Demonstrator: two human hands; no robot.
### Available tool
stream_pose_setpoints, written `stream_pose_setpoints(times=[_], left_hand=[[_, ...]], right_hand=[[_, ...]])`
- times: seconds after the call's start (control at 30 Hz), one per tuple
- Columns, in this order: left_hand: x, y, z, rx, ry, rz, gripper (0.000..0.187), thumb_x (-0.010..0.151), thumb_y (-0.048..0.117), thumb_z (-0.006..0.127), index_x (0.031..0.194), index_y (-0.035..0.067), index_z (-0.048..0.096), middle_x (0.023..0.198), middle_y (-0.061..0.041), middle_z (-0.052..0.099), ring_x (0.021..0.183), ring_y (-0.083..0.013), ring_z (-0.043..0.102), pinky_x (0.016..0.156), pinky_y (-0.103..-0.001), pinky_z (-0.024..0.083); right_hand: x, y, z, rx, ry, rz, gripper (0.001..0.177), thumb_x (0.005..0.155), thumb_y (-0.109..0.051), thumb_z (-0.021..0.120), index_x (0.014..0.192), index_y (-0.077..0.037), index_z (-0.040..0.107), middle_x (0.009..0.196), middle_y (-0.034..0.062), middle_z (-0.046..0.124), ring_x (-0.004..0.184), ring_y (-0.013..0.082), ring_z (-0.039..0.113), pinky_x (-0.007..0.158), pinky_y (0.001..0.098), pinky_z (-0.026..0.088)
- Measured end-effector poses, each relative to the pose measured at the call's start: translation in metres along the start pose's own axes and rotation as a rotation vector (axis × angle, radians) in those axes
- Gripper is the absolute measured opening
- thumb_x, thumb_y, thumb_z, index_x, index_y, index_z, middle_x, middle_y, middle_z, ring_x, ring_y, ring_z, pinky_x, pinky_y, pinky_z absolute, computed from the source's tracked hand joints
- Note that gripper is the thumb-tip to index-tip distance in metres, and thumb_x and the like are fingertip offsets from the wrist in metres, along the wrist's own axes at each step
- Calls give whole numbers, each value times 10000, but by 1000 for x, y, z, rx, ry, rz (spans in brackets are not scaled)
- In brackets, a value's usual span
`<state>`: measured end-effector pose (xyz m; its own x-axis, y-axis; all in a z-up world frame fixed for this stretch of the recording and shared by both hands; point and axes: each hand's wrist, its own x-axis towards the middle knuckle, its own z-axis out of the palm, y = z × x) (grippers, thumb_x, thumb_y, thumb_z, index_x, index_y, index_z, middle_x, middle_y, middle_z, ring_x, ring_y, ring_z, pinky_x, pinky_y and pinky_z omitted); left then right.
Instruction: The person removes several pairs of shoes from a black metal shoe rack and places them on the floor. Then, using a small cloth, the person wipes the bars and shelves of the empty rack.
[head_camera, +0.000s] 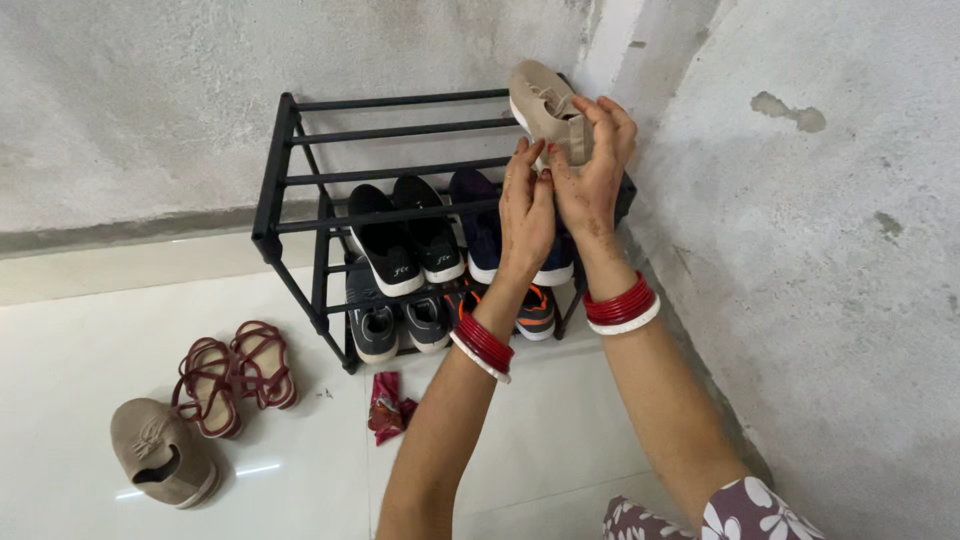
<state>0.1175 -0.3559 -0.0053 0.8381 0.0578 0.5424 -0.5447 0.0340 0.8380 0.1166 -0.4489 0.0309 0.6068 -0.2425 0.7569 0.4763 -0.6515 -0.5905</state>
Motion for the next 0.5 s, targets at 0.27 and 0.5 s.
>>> stream_pose_setpoints(times=[0.27, 0.5], left_hand=[[14, -23, 5, 133, -128, -66, 569, 1014, 156, 428, 1555, -9, 363, 1607, -326, 344, 1516, -434, 325, 1223, -425, 315], [14, -4, -2, 83, -277, -328, 646, 971, 184, 397, 1596, 54, 295, 1365, -314, 613, 1279, -433, 615, 1102, -423, 441]], right_hand=[[6, 30, 4, 32, -144, 28, 637, 964, -162, 786, 1518, -138, 474, 1519, 203, 404, 1418, 387, 356, 1158, 493, 358], [16, 13, -1, 48, -65, 162, 147, 950, -92, 739, 1073, -51, 668, 1136, 155, 720, 1083, 321, 696, 986, 371, 522]])
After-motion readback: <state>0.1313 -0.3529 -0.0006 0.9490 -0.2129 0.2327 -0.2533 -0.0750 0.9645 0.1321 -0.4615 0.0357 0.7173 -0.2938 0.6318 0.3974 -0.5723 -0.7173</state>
